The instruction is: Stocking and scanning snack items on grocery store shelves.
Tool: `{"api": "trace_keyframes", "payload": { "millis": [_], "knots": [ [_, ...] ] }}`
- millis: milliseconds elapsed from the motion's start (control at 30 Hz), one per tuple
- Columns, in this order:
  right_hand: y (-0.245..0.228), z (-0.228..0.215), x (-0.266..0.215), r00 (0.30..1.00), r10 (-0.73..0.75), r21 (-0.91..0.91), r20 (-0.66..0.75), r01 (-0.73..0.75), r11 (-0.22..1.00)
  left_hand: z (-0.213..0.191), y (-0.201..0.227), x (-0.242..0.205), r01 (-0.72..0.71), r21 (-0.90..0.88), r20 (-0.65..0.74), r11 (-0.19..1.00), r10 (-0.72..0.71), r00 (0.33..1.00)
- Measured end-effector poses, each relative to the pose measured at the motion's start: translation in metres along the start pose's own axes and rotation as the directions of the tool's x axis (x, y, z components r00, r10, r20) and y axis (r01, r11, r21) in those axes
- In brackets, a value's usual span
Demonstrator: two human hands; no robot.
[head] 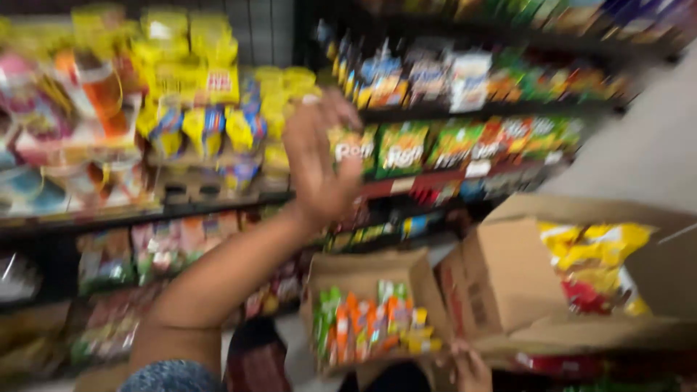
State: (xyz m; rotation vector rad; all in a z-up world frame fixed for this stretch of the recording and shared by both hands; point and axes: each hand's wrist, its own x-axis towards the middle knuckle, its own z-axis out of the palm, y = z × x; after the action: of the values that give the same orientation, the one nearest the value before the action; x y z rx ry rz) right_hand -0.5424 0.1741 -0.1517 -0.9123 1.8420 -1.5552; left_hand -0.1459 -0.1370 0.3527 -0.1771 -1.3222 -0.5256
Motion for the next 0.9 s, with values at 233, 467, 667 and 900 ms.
{"api": "trace_keyframes", "payload": {
  "millis": [233,467,667,900],
  "knots": [
    [-0.102,0.108,-0.033,0.985,0.054,-0.023,0.164,-0.051,0.998,-0.079,0.061,-0.265,0.105,0.242,0.899,0.965,-0.264,0.349],
    [-0.114,0.17,-0.013,0.945,-0.117,-0.568,0.307,0.28,0.774,-0.186,0.099,-0.466,0.337,0.781,0.429,0.527,-0.843,0.324],
    [-0.088,0.165,0.061,0.984,0.0,-0.933,0.181,0.172,0.316,-0.179,0.106,-0.45,0.294,0.855,0.333,0.427,-0.887,0.321],
    [-0.012,0.132,0.11,0.835,0.532,-0.988,0.139,0.151,0.022,-0.177,0.101,-0.44,0.368,0.818,0.303,0.443,-0.875,0.378]
  ]
}}
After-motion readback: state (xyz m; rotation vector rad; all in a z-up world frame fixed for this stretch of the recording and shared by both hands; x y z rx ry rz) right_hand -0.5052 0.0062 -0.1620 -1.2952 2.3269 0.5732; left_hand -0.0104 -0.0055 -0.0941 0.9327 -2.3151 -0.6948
